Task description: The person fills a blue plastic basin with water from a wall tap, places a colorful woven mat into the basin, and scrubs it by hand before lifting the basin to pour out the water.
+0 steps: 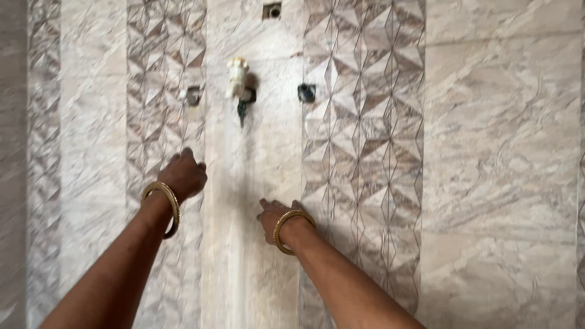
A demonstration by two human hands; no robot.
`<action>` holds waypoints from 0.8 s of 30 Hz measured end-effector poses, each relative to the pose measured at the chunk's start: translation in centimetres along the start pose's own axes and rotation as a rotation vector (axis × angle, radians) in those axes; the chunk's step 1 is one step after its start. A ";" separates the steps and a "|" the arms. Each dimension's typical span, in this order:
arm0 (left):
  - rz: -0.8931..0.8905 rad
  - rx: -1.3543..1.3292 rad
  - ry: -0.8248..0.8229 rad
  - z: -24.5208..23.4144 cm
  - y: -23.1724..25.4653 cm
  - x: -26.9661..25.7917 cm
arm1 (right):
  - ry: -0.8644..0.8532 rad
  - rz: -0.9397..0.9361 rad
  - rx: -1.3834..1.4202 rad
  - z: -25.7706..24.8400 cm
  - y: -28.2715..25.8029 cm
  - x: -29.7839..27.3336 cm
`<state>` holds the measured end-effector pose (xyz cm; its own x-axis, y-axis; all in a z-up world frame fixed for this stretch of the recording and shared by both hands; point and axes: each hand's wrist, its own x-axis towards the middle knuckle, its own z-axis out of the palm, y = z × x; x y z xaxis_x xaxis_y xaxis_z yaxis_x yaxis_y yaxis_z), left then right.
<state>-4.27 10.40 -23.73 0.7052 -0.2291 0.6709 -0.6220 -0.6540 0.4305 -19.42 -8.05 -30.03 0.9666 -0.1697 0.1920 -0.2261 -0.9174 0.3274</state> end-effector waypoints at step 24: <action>-0.206 0.171 -0.401 7.1 -6.9 -24.3 | -0.140 -0.330 0.096 6.2 -12.0 -10.1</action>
<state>-14.69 15.41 -47.27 0.9043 -0.3205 0.2821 -0.4146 -0.8167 0.4014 -25.74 2.44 -41.65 0.9942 0.0999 -0.0397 0.1068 -0.9594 0.2610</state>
